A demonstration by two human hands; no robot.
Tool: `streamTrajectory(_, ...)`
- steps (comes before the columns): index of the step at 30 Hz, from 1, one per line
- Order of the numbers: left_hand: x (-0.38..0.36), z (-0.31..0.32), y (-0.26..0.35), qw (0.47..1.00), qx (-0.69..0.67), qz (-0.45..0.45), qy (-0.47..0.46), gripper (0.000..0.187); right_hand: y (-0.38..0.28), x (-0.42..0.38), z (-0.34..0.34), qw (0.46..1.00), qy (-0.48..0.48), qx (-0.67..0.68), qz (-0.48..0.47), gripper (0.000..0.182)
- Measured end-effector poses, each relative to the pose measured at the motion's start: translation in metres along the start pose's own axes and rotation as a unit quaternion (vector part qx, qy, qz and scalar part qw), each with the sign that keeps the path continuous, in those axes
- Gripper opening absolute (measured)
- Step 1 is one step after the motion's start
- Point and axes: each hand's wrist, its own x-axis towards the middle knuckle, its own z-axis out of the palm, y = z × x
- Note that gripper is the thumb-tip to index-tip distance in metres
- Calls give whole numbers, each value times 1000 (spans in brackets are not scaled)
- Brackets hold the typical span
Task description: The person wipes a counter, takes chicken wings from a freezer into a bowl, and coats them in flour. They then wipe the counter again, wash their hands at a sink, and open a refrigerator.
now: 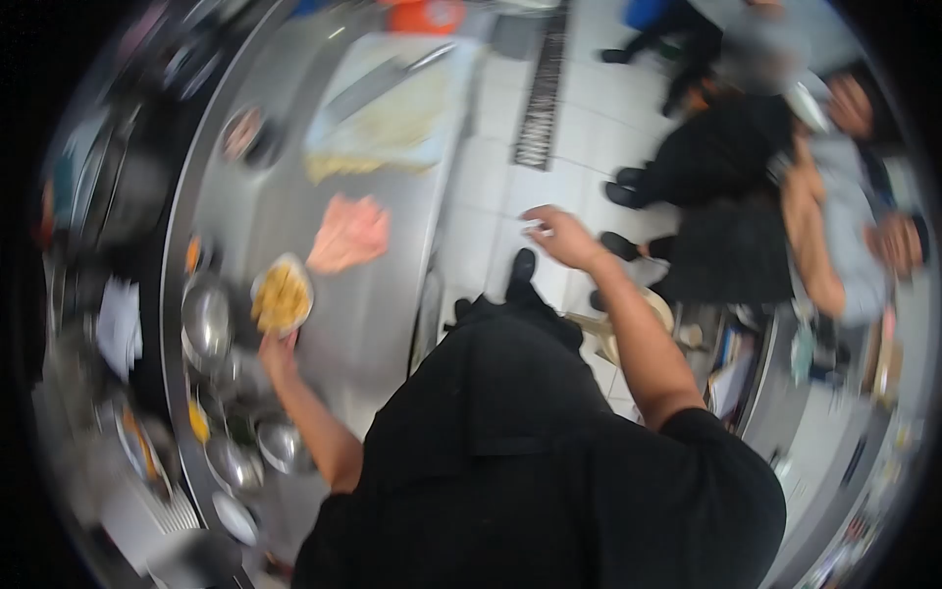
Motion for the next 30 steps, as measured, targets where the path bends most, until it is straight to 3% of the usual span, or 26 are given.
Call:
streamTrajectory(4, -10, 27, 10, 997, 69, 31, 25, 39, 22, -39, -12, 998, 34, -12, 46, 34)
streamTrajectory(8, -19, 54, 18, 983, 171, 58, -17, 36, 69, -93, -18, 990, 69, -25, 122, 37)
streamTrajectory(11, -33, 97, 29, 970, 229, 57, -62, 36, 119, -141, -10, 977, 110, -30, 183, 35)
streamTrajectory(16, -95, 219, 29, 921, 298, 83, -235, 33, 165, -243, -11, 940, 179, -4, 291, 35)
streamTrajectory(22, -233, 405, -40, 803, 342, 72, -483, 28, 241, -365, 23, 870, 287, 58, 396, 36)
streamTrajectory(30, -514, 590, -195, 549, 374, 39, -747, 34, 284, -507, 80, 749, 409, 171, 493, 34)
